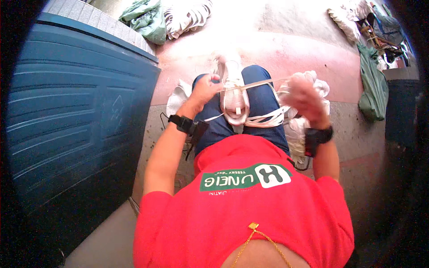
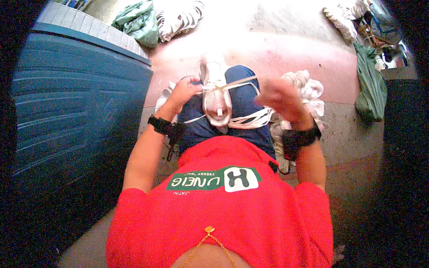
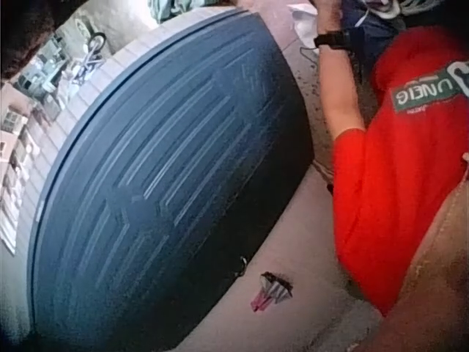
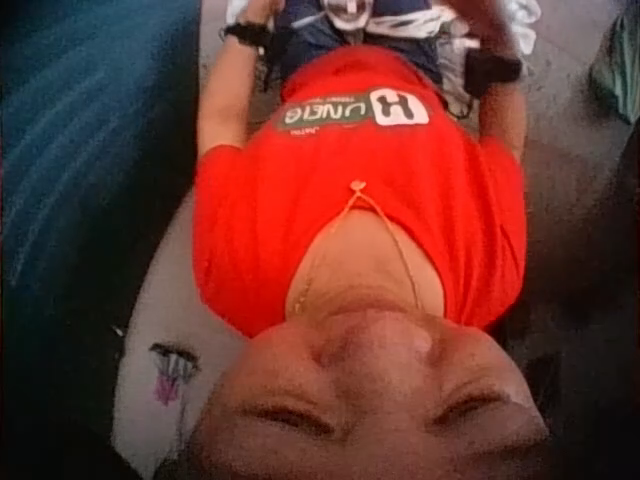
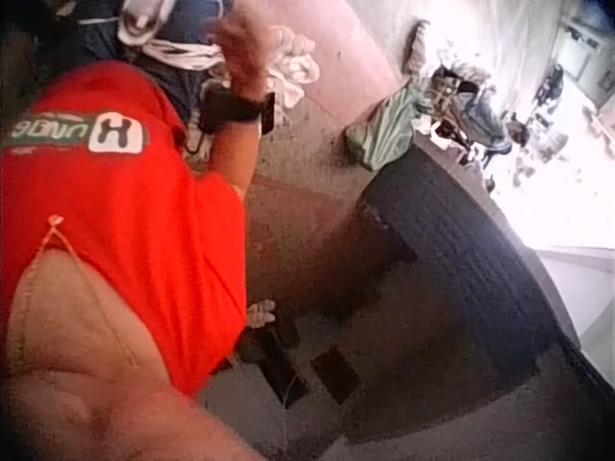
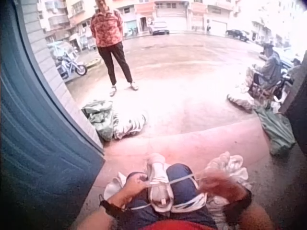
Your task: The recorder is lacing and tying long white shoelaces on footwear in a workshop area.
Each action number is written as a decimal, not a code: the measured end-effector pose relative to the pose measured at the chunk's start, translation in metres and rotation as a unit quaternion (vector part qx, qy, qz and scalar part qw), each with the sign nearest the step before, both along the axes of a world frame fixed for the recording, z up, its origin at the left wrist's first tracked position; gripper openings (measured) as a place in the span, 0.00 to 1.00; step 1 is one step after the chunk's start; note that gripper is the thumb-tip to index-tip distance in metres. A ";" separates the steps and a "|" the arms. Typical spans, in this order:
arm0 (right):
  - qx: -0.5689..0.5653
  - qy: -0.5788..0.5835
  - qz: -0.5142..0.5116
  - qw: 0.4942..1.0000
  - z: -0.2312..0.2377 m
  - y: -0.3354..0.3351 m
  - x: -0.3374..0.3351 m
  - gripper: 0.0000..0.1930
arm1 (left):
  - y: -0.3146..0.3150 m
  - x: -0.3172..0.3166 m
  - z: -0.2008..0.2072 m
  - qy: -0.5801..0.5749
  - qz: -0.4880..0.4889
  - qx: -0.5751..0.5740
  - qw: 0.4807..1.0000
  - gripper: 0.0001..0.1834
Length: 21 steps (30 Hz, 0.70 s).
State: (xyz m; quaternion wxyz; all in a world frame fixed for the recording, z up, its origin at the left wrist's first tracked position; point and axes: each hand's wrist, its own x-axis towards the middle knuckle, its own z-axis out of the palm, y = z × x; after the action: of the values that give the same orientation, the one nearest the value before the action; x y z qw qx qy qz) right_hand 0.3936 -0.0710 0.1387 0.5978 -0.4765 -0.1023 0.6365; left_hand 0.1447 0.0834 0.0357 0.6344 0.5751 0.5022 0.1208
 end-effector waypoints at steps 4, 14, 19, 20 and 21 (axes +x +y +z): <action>0.414 0.237 -0.088 0.874 0.047 -0.041 0.100 0.06 | 0.006 0.020 -0.009 -0.033 0.009 -0.005 0.999 0.14; 0.540 0.127 -0.102 0.826 0.065 -0.058 0.115 0.09 | -0.001 0.029 -0.006 0.107 -0.203 0.215 0.949 0.11; 0.493 0.014 -0.178 0.851 0.067 -0.049 0.107 0.09 | 0.005 0.037 -0.007 0.107 -0.293 0.213 0.926 0.11; 0.493 -0.007 -0.163 0.854 0.068 -0.049 0.107 0.09 | 0.008 0.040 -0.002 0.121 -0.336 0.209 0.910 0.11; 0.494 -0.009 -0.163 0.854 0.067 -0.048 0.108 0.09 | 0.010 0.042 0.003 0.136 -0.378 0.205 0.893 0.11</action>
State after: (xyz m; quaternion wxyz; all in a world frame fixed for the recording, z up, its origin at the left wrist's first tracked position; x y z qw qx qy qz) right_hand 0.5018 -0.1186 0.2059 0.8487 -0.1339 -0.3293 0.3917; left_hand 0.1862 0.0936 0.0386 0.4259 0.8494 0.2926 -0.1070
